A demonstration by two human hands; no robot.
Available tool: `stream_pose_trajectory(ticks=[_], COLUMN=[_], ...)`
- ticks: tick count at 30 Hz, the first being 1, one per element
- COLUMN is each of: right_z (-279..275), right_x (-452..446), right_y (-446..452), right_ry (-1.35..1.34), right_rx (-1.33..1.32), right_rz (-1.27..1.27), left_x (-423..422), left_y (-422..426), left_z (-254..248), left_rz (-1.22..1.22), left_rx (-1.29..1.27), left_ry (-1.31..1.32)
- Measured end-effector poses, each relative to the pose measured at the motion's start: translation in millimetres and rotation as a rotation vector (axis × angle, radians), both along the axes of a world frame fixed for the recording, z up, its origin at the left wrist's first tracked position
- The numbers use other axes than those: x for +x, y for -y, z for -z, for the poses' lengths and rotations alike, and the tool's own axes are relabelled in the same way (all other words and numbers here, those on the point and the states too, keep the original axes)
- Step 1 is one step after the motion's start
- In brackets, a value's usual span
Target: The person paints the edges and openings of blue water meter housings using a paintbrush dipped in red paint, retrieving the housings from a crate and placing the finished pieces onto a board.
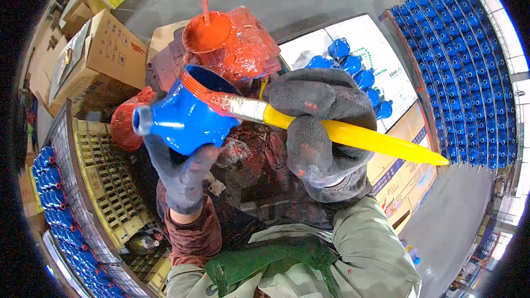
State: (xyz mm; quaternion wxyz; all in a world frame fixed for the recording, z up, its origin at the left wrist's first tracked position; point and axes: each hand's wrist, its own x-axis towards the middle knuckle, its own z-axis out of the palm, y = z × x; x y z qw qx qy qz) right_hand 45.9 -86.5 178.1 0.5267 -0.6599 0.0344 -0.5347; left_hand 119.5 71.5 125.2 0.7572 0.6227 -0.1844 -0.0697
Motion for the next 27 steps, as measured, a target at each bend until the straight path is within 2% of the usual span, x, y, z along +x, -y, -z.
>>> stream_pose_trajectory(ticks=[2,4,5,6,8,9,11,12,14,15,17,20,22,24,26,27], right_z=[3.5,6.7,8.1,8.8,9.9,11.0,13.9,14.7,16.7,21.1,24.4,31.8,38.8,43.7,56.7,52.6], right_x=[-0.2,3.4,5.1,6.0,6.4,7.6,10.7,11.9,14.5,17.0,21.8,19.9,20.9,30.3,37.8,38.0], right_y=[7.2,8.6,9.3,10.7,14.7,17.1,21.5,21.9,21.5,21.6,22.1,29.5,36.1,42.2,46.2,52.7], right_ry=[-0.006,0.033,0.071,0.073,0.077,0.08,0.091,0.097,0.107,0.151,0.153,0.106,0.036,0.096,0.212,0.105], right_rx=[-0.109,-0.121,-0.131,-0.132,-0.15,-0.151,-0.18,-0.181,-0.076,-0.038,0.015,0.139,0.329,0.348,0.35,0.478], right_rz=[-0.025,-0.042,-0.056,-0.057,-0.146,-0.145,-0.204,-0.201,-0.274,-0.289,-0.282,-0.333,-0.458,-0.574,-0.656,-0.744], left_x=[1.4,6.4,2.9,3.4,10.2,13.9,20.3,18.7,10.7,14.2,21.1,19.3,16.9,17.6,9.8,8.0], left_y=[-0.5,-4.8,-4.2,-10.8,-28.5,-31.0,-32.2,-25.6,-11.3,-9.9,-8.1,-4.5,-6.6,-6.6,-4.6,-4.3], left_z=[-1.1,3.9,-5.5,-1.6,18.3,31.5,52.4,36.1,1.1,2.2,9.5,11.0,5.3,7.8,6.2,8.0], left_rz=[0.02,0.152,0.183,0.182,0.39,0.392,0.758,0.763,0.448,0.455,0.769,0.877,0.881,0.99,0.992,1.004], left_rx=[-0.088,-0.265,-0.264,-0.265,-0.442,-0.441,-1.054,-1.05,-0.969,-0.964,-1.04,-1.044,-1.076,-1.166,-1.166,-1.156], left_ry=[-0.073,-0.266,-0.327,-0.325,-0.634,-0.631,-0.914,-0.91,-0.959,-0.954,-0.905,-0.936,-1.032,-1.168,-1.178,-1.2])
